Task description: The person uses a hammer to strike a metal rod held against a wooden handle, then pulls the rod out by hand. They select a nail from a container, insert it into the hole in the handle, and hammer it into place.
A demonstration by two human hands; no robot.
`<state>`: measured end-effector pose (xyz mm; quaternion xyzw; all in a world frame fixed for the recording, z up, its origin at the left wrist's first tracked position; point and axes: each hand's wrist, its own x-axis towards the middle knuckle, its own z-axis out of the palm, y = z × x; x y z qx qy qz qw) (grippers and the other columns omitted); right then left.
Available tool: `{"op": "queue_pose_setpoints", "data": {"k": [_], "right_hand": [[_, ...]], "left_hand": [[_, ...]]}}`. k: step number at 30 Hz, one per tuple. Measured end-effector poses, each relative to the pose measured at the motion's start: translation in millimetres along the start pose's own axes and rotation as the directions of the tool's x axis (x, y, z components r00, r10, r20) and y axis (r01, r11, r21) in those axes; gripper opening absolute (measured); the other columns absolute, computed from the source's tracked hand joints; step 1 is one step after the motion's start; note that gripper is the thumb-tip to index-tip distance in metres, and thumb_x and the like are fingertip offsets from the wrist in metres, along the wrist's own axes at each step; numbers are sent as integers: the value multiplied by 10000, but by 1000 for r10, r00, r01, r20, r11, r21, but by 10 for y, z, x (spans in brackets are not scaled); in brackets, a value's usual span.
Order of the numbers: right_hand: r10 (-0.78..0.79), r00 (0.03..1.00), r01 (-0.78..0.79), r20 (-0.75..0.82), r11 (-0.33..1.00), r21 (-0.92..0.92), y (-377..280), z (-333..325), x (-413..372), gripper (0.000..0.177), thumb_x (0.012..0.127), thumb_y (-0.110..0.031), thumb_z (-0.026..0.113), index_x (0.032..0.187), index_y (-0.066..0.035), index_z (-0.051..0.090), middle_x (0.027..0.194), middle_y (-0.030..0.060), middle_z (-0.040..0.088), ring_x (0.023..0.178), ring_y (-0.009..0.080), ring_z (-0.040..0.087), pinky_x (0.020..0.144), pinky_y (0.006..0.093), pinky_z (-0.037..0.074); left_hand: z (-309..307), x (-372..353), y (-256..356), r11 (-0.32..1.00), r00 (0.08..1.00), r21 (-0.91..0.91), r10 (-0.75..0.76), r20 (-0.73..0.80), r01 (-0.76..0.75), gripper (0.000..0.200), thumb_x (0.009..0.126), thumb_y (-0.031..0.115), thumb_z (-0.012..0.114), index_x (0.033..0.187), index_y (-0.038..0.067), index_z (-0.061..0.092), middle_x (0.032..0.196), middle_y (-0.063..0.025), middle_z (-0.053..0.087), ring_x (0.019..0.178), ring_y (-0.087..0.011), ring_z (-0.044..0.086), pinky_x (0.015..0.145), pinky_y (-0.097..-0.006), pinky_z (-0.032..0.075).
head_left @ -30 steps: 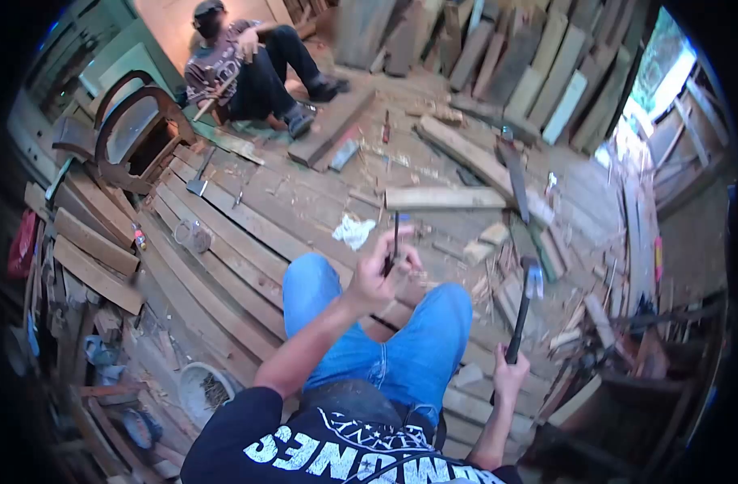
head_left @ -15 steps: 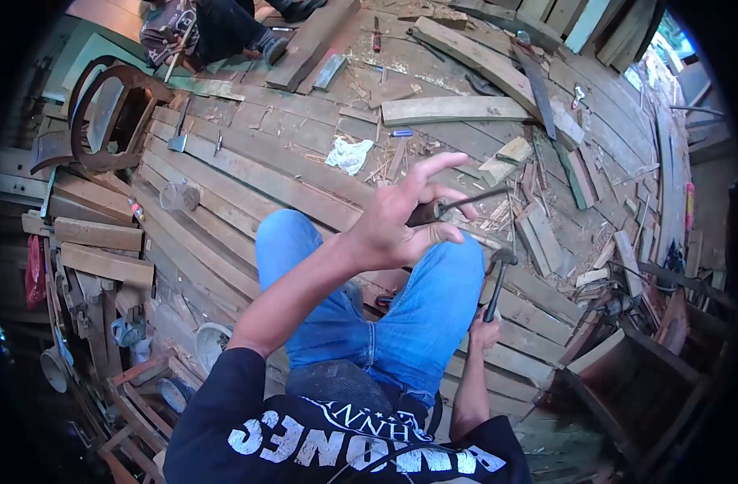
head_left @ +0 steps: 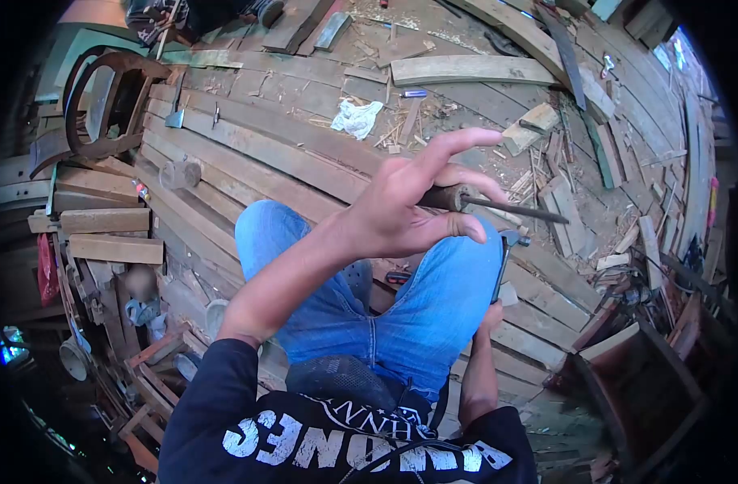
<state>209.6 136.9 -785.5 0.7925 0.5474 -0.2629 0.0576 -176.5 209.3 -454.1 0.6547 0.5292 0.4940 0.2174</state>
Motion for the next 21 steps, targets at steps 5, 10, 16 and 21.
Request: {"op": "queue_pose_setpoints", "data": {"k": [5,10,16,21], "right_hand": [[40,992,-25,123,993,-118,-47,31,89,334,782,-339,640,917,-34,626,838,196,682,819,372,670,695,464,522],[-21,986,87,162,909,-408,-295,-429,222,348,809,-370,624,877,-40,711,868,220,676,833,370,671,691,469,526],[-485,845,484,-224,517,706,-2014,-1909,68,314,915,-286,620,989,9,695,708,37,622,621,67,547,538,210,399],[-897,214,745,-387,-105,658,-3131,-2604,-692,208,811,-102,702,987,10,701,771,66,658,660,92,574,539,220,407]], "left_hand": [[79,-115,-42,854,940,-394,-319,122,341,870,762,354,735,1405,-9,275,975,-35,710,692,-22,574,679,-169,438],[189,-240,-189,850,937,-396,-297,185,347,889,770,360,728,1423,5,240,994,-53,703,642,8,520,605,-141,388],[275,-301,-140,831,902,-369,-325,285,417,845,815,381,697,1429,24,238,1001,-51,697,602,-1,471,592,-147,363],[385,-373,-214,745,910,-526,-295,292,410,782,870,388,643,1422,10,240,1094,-104,634,689,-53,515,649,-204,434]]}}
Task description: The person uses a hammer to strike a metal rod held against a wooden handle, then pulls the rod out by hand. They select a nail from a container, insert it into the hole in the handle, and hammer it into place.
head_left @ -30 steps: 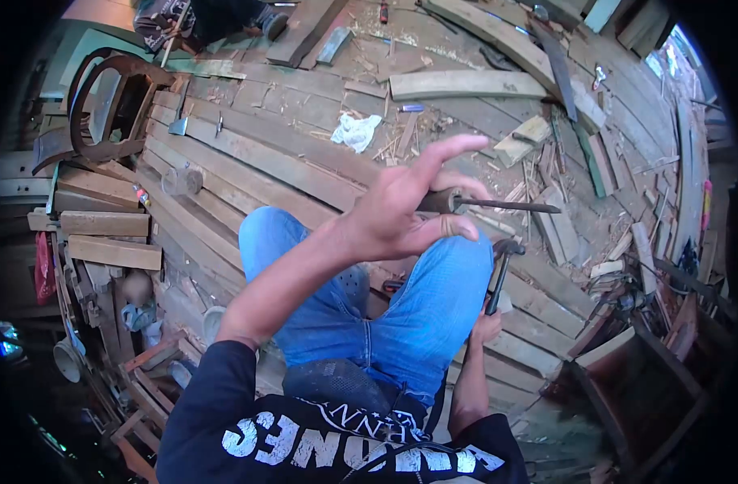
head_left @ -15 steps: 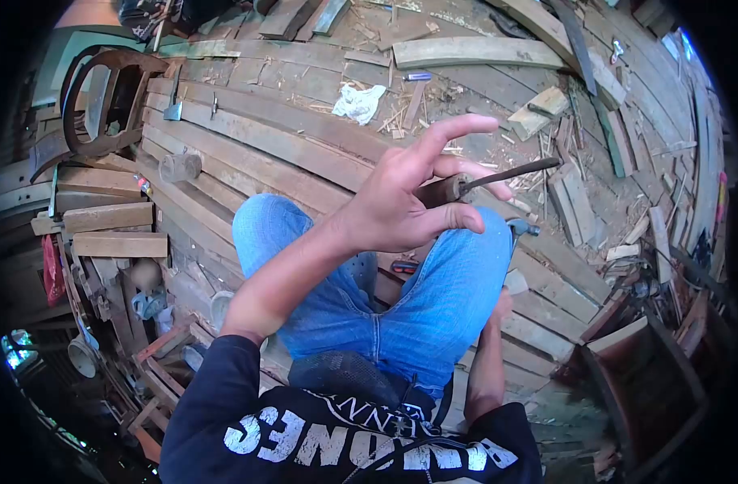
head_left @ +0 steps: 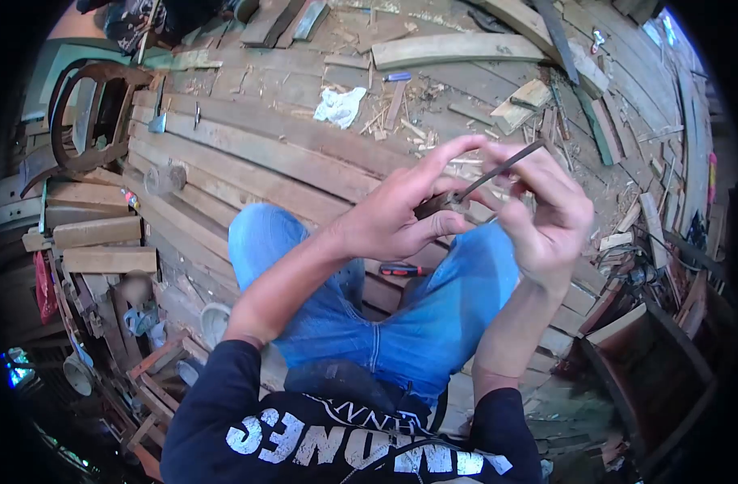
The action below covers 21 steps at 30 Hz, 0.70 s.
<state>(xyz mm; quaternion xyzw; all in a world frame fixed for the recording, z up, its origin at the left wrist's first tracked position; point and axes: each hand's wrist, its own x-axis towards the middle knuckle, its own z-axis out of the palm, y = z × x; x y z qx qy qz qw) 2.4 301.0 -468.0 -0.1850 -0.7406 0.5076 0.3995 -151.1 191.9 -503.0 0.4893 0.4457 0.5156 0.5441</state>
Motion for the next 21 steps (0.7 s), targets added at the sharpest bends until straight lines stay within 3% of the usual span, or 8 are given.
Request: {"op": "queue_pose_setpoints", "data": {"k": [2,4,7,10,11,14,16,21], "right_hand": [[-45,998,47,32,998,-38,3,112,185,159,799,-74,701,933,12,709,750,70,659,639,100,579,525,223,409],[-67,994,73,86,995,-69,-11,207,219,110,787,-46,701,878,14,716,729,74,660,619,109,583,511,227,410],[83,996,-86,33,990,111,52,338,178,42,802,12,675,819,32,708,736,92,670,551,106,594,470,214,427],[131,979,-101,-153,977,189,118,471,114,60,818,5,672,851,46,701,766,95,670,579,110,615,501,215,468],[234,960,-197,-155,955,222,96,472,82,83,827,5,667,887,56,694,793,96,671,624,115,632,549,217,493],[231,957,-176,-174,943,282,90,483,86,99,828,-12,679,901,54,692,786,89,671,631,108,629,550,207,489],[208,966,-183,-156,970,157,135,472,85,116,834,-33,686,903,60,689,784,88,669,633,105,631,539,201,488],[151,977,-117,-153,971,208,110,583,59,128,829,-30,693,912,66,687,804,104,679,637,114,642,530,197,494]], "left_hand": [[-47,-35,-106,960,992,260,121,-33,-108,793,863,307,671,1444,41,202,1050,-138,683,745,-167,629,693,-292,475],[-81,-85,-147,991,998,131,16,-53,-9,819,845,343,690,1438,37,216,1130,-157,644,838,-207,653,758,-314,493],[-171,-74,-240,984,968,85,170,-185,-156,814,799,350,736,1404,31,295,1251,-139,549,977,-230,646,833,-348,515],[-295,-117,-235,952,969,263,200,-148,-157,710,787,278,758,1349,40,395,1128,-122,617,937,-196,656,800,-317,524],[-332,-125,-233,926,967,349,205,-150,-142,509,786,190,756,1218,44,529,968,-94,662,862,-163,664,730,-293,527],[-382,-134,-400,936,959,308,231,-165,-173,343,801,133,728,1101,39,591,867,-72,674,789,-133,659,667,-286,512],[-408,-174,-360,928,976,366,145,-162,-77,274,832,117,691,1065,10,593,884,-85,680,794,-161,660,735,-287,517],[-394,-221,-276,885,944,429,278,-179,-180,327,777,152,740,1054,37,609,958,-123,680,818,-251,673,696,-316,522]]}}
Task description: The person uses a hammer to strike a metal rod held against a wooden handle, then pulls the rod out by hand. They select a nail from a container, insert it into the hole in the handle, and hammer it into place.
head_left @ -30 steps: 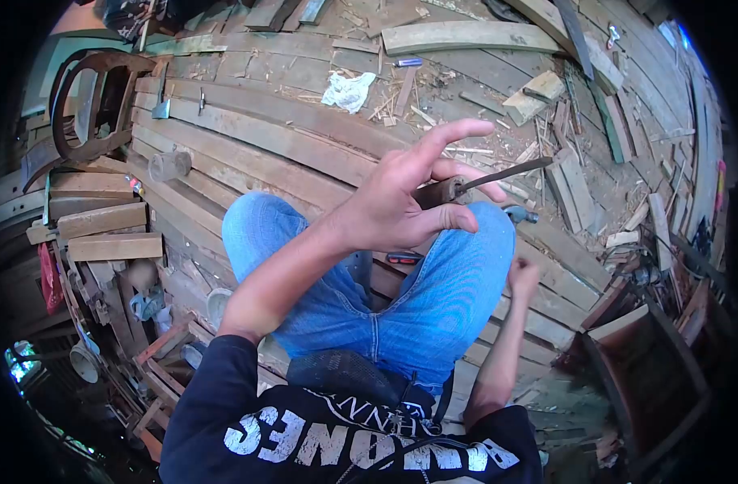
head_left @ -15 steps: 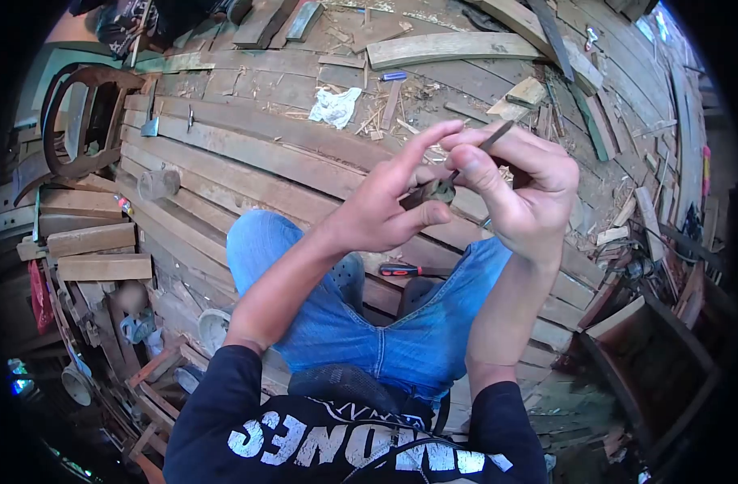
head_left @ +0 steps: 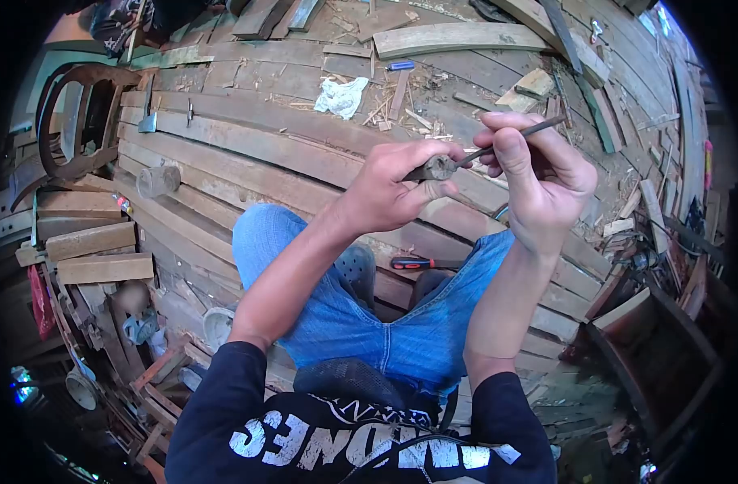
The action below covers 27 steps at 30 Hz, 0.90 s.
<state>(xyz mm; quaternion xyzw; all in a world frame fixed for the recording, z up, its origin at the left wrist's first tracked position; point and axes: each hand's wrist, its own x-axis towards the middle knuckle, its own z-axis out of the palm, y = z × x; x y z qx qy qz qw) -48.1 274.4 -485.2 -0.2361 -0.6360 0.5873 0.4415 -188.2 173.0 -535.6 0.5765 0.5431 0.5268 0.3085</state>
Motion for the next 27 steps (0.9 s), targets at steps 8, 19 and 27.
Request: {"op": "queue_pose_setpoints", "data": {"k": [8,19,27], "right_hand": [[-47,999,47,-2,999,-11,-228,77,-73,157,848,-31,672,964,75,671,833,138,684,682,152,671,591,218,543],[-108,994,108,8,994,-18,-239,107,-147,166,850,-15,658,979,88,659,853,169,681,725,186,683,629,241,563],[-113,993,114,-22,992,52,-232,146,-156,163,842,14,655,985,93,650,850,176,683,710,179,676,623,241,558]], "left_hand": [[-72,-34,75,990,989,19,143,-34,-142,371,739,148,757,1071,44,628,924,-115,669,800,-264,649,685,-338,512],[-97,48,98,986,985,28,164,-47,-163,328,714,130,761,1023,77,663,810,-79,635,731,-254,602,657,-349,479],[-122,49,81,988,985,20,152,-86,-151,328,712,137,765,1020,80,668,800,-65,633,735,-235,603,657,-334,474]]}}
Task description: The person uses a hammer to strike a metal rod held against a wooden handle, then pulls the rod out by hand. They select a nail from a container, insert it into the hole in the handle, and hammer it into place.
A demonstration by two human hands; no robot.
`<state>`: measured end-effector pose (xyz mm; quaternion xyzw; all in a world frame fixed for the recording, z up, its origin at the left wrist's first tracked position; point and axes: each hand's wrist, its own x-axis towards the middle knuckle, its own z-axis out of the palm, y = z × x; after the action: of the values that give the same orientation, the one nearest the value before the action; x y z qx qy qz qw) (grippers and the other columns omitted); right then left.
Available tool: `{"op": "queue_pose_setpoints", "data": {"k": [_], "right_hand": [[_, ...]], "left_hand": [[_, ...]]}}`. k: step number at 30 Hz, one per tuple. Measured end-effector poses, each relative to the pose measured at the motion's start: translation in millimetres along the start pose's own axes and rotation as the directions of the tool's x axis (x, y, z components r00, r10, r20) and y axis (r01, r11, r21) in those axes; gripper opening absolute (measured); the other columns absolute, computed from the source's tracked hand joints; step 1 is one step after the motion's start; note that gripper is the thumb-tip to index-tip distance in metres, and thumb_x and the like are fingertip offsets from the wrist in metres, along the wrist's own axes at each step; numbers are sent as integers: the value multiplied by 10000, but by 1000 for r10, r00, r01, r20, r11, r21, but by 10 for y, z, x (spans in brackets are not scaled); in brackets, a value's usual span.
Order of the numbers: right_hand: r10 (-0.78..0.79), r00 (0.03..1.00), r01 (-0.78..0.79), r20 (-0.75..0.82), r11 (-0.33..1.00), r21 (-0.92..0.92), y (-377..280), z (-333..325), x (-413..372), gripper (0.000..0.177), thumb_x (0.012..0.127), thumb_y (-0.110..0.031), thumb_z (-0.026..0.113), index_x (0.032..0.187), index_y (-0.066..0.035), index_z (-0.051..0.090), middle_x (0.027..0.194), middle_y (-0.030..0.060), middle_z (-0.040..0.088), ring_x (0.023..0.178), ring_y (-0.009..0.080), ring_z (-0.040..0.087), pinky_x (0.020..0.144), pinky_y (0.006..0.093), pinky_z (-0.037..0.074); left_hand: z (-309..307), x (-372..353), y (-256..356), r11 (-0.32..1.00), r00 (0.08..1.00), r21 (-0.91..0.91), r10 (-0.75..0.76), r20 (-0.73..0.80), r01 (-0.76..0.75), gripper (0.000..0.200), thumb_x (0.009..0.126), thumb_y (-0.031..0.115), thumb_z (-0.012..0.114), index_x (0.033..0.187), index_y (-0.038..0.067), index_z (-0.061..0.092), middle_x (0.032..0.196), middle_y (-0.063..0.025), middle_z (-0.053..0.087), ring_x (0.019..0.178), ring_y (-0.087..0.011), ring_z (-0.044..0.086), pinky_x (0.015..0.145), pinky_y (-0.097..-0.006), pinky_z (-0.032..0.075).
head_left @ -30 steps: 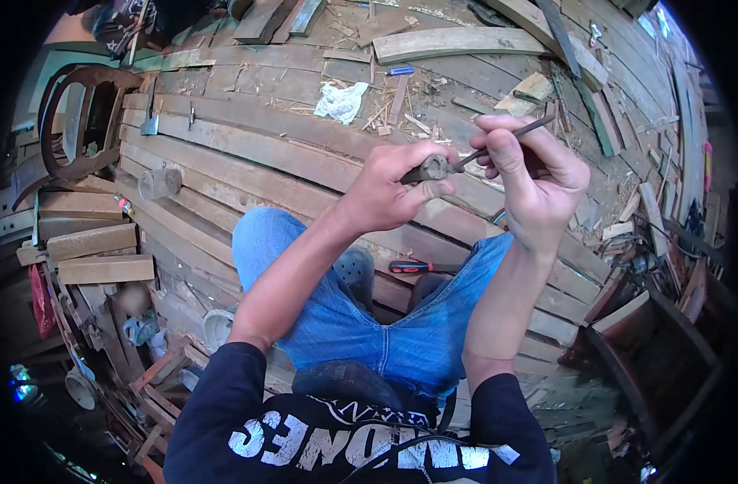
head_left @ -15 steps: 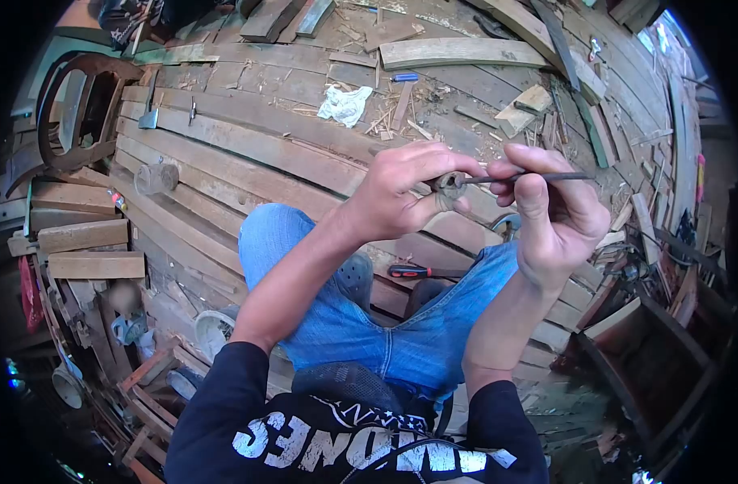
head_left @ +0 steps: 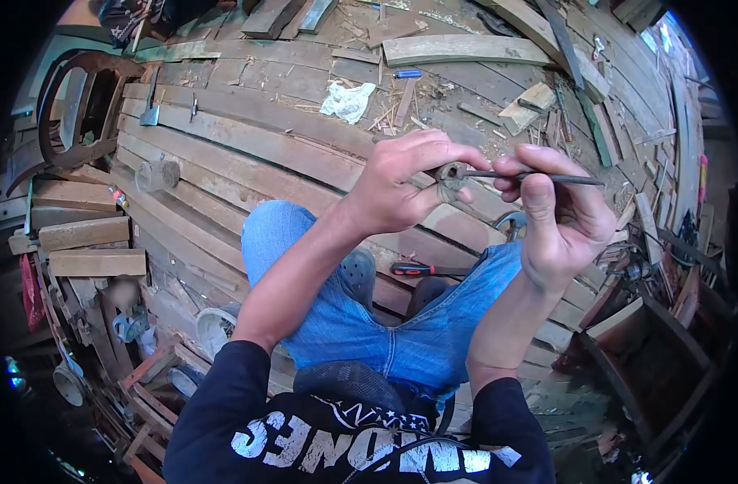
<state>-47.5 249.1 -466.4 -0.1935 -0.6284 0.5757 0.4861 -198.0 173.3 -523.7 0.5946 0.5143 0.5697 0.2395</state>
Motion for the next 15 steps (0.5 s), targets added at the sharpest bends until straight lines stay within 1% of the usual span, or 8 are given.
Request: {"op": "queue_pose_setpoints", "data": {"k": [2,3,7,9,10,12,13,15], "right_hand": [[-1,999,0,52,1000,14,-1,41,7,160,834,29,658,979,98,650,848,174,684,704,180,673,616,251,552],[-12,997,14,80,1000,-16,2,49,19,161,824,40,662,973,99,651,840,175,684,693,186,672,611,259,548],[-47,994,54,94,996,-77,27,60,30,155,815,47,668,962,95,655,824,169,687,671,181,670,602,253,541],[-63,993,78,98,984,-161,29,73,34,124,803,43,680,917,90,667,806,157,692,647,173,670,587,244,532],[-64,993,80,99,984,-162,31,69,37,124,803,43,680,917,90,667,806,157,692,647,173,670,587,244,532],[-78,990,108,120,957,-268,32,59,46,90,787,28,700,862,75,682,779,130,697,636,161,671,584,238,524],[-83,989,113,122,957,-266,31,58,51,90,787,28,700,862,75,682,779,130,697,636,161,671,584,238,524],[-85,982,135,167,939,-317,29,58,61,79,763,19,718,831,52,695,761,115,700,635,156,676,591,238,524]], "left_hand": [[-23,-10,12,1000,1000,20,-18,12,18,326,714,134,762,1022,81,668,813,-62,641,744,-234,609,666,-331,478],[-30,-12,17,999,999,39,-38,22,37,323,717,132,759,1023,82,668,826,-60,650,754,-233,615,675,-329,481],[-43,10,35,999,1000,37,-6,-6,7,329,712,122,754,1026,79,668,836,-61,658,765,-234,622,683,-328,487],[-57,7,29,998,1000,60,15,2,-16,325,718,125,748,1029,76,665,827,-58,657,767,-234,625,682,-331,489],[-58,-3,27,998,1000,60,17,1,-17,325,718,125,748,1029,76,665,827,-58,657,767,-234,625,682,-331,489],[-65,-31,14,996,999,91,-28,28,25,335,735,111,736,1056,65,650,835,-68,658,788,-243,633,691,-341,495],[-66,-47,-10,995,999,94,-23,25,21,335,735,111,736,1056,65,650,835,-68,658,788,-243,633,691,-341,495],[-76,-73,-50,987,1000,157,16,20,-19,354,749,96,725,1087,51,630,844,-92,656,795,-256,638,685,-351,498]]}}
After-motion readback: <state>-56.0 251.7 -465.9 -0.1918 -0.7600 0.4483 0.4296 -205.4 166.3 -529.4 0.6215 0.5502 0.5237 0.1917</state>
